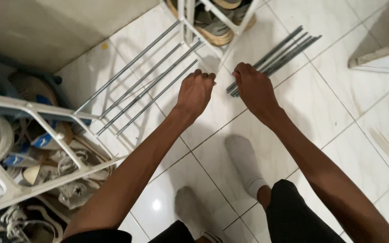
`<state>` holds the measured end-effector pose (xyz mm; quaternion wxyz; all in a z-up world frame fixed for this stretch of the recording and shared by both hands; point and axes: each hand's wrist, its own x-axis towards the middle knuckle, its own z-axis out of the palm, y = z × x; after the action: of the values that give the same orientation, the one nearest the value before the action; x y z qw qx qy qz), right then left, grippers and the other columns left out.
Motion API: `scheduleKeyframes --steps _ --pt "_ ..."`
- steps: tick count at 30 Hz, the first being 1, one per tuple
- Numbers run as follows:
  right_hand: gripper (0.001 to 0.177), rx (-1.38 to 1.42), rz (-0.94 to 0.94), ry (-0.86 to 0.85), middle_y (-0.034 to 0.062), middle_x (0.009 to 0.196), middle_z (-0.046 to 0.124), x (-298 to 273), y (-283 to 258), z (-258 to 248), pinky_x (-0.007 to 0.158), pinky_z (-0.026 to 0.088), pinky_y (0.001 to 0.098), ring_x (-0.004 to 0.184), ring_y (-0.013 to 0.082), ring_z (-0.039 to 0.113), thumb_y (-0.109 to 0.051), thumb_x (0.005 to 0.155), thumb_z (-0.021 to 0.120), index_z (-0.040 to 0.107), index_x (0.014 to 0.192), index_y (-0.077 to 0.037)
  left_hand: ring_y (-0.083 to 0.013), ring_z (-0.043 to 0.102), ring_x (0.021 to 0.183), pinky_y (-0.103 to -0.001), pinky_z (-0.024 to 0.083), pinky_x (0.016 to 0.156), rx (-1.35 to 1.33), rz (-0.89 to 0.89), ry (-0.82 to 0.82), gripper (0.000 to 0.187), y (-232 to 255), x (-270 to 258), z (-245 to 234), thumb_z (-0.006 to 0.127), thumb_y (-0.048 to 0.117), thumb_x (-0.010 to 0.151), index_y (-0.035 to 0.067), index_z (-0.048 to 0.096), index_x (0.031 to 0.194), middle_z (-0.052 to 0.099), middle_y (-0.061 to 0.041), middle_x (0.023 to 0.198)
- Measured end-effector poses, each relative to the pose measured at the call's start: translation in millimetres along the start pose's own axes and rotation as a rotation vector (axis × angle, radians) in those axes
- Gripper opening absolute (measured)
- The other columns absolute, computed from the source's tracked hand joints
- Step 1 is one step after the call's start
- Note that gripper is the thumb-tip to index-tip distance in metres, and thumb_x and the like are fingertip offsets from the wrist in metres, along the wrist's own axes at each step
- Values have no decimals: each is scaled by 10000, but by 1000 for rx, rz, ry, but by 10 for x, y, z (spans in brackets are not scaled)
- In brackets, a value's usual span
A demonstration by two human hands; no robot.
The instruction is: The person inserts metal rods into the slots of a white plastic shoe rack frame. They repeatedly pick up rods from the floor and place them horizontally into the rack, working from one side to the other.
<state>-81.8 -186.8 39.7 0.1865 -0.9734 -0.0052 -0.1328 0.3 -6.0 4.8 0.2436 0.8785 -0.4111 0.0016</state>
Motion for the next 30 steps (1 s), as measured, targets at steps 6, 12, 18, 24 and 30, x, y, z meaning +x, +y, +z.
scheduleKeyframes --steps 6,12,18,24,30 --pt "219 -238 175 -191 143 671 675 -131 244 -348 513 507 430 553 297 645 -201 1070 590 637 991 -3 -364 675 886 -446 562 741 -172 -52 -11 286 253 239 -19 557 -104 848 -30 644 1110 690 -203 959" --pt "176 -234 137 -136 130 658 679 -351 651 -425 479 496 414 526 293 638 -167 1019 604 690 1021 -14 -356 694 897 -436 582 755 -127 43 54 345 460 427 373 576 -92 818 -36 641 1152 702 -202 964" --pt "157 -200 199 -181 136 708 679 -532 1148 -304 545 518 406 594 290 641 -155 1009 650 672 962 -7 -305 710 933 -371 599 778 -12 19 -70 299 575 636 939 637 -78 809 -22 641 1103 711 -179 995" --pt "130 -185 81 -149 127 777 694 -488 1632 -27 710 531 425 755 284 666 -123 968 683 684 1008 0 -292 703 956 -353 593 793 148 -79 -172 334 540 866 1576 697 -12 818 0 627 1144 694 -172 1058" --pt "118 -152 -12 -127 128 867 729 -320 2005 258 799 545 430 843 282 696 -126 987 684 701 938 -19 -287 666 1046 -354 569 864 196 -238 -241 364 391 866 2079 702 8 815 24 627 1171 663 -150 1107"
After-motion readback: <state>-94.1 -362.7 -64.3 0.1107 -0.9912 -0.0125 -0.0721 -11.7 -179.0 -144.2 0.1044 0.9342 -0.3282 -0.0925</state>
